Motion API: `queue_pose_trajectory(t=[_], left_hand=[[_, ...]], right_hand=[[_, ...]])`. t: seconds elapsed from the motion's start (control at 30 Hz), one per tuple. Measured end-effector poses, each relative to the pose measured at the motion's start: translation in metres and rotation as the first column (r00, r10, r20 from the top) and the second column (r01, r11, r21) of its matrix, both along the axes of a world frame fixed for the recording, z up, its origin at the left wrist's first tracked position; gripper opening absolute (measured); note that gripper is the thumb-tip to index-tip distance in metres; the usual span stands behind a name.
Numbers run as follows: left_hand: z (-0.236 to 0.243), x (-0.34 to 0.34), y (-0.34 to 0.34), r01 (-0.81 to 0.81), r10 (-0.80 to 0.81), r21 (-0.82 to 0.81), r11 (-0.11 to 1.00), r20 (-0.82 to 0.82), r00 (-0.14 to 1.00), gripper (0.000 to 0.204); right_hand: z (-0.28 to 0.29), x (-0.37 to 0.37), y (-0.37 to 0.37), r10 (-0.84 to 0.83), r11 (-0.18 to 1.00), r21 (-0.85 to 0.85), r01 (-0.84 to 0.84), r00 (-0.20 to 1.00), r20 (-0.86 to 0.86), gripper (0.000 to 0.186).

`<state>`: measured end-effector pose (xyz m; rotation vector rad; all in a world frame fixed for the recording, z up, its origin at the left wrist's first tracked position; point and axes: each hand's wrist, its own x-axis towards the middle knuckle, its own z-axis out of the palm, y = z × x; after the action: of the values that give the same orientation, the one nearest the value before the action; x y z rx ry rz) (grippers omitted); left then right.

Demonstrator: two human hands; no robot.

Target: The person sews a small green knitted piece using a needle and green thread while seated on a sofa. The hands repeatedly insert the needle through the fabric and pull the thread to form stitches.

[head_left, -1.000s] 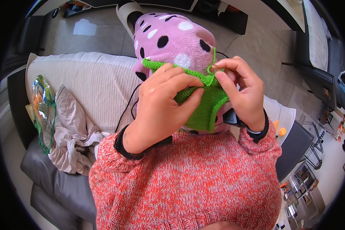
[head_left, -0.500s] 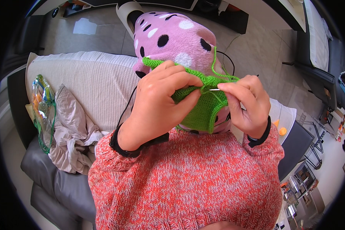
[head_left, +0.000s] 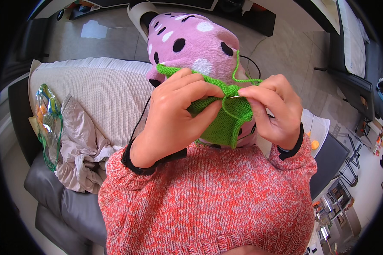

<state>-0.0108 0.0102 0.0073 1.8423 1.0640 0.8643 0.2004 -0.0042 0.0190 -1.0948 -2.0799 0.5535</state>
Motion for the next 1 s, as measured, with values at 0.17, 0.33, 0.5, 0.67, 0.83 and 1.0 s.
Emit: queue_pose_trajectory(t=[0.17, 0.33, 0.5, 0.67, 0.83, 1.0], left_hand=[[-0.001, -0.002, 0.000, 0.006, -0.005, -0.009, 1.000, 0.010, 1.000, 0.017], [-0.002, -0.004, 0.002, 0.021, -0.019, -0.036, 0.999, 0.048, 0.999, 0.017], [-0.003, -0.006, 0.003, 0.036, -0.034, -0.032, 0.999, 0.043, 0.998, 0.016], [-0.006, -0.004, 0.000, 0.000, 0.001, -0.020, 1.000, 0.077, 0.997, 0.016], [-0.007, -0.003, -0.003, -0.016, 0.016, -0.009, 1.000, 0.079, 0.997, 0.017], [-0.008, -0.002, -0.003, -0.022, 0.022, -0.007, 1.000, 0.078, 0.997, 0.017]], right_hand=[[0.018, 0.002, -0.010, 0.016, 0.997, -0.073, -0.020, 0.998, -0.054, 0.030], [0.019, 0.004, -0.029, 0.366, 0.849, -0.297, -0.436, 0.892, -0.263, 0.034], [-0.007, 0.003, -0.033, 0.303, 0.951, -0.046, -0.306, 0.952, -0.046, 0.032], [-0.017, -0.001, -0.021, 0.103, 0.987, 0.121, -0.110, 0.993, 0.063, 0.037], [-0.016, 0.002, -0.003, 0.060, 0.994, 0.089, -0.062, 0.998, 0.020, 0.028], [-0.010, 0.004, 0.004, 0.069, 0.993, -0.091, -0.074, 0.996, -0.061, 0.021]])
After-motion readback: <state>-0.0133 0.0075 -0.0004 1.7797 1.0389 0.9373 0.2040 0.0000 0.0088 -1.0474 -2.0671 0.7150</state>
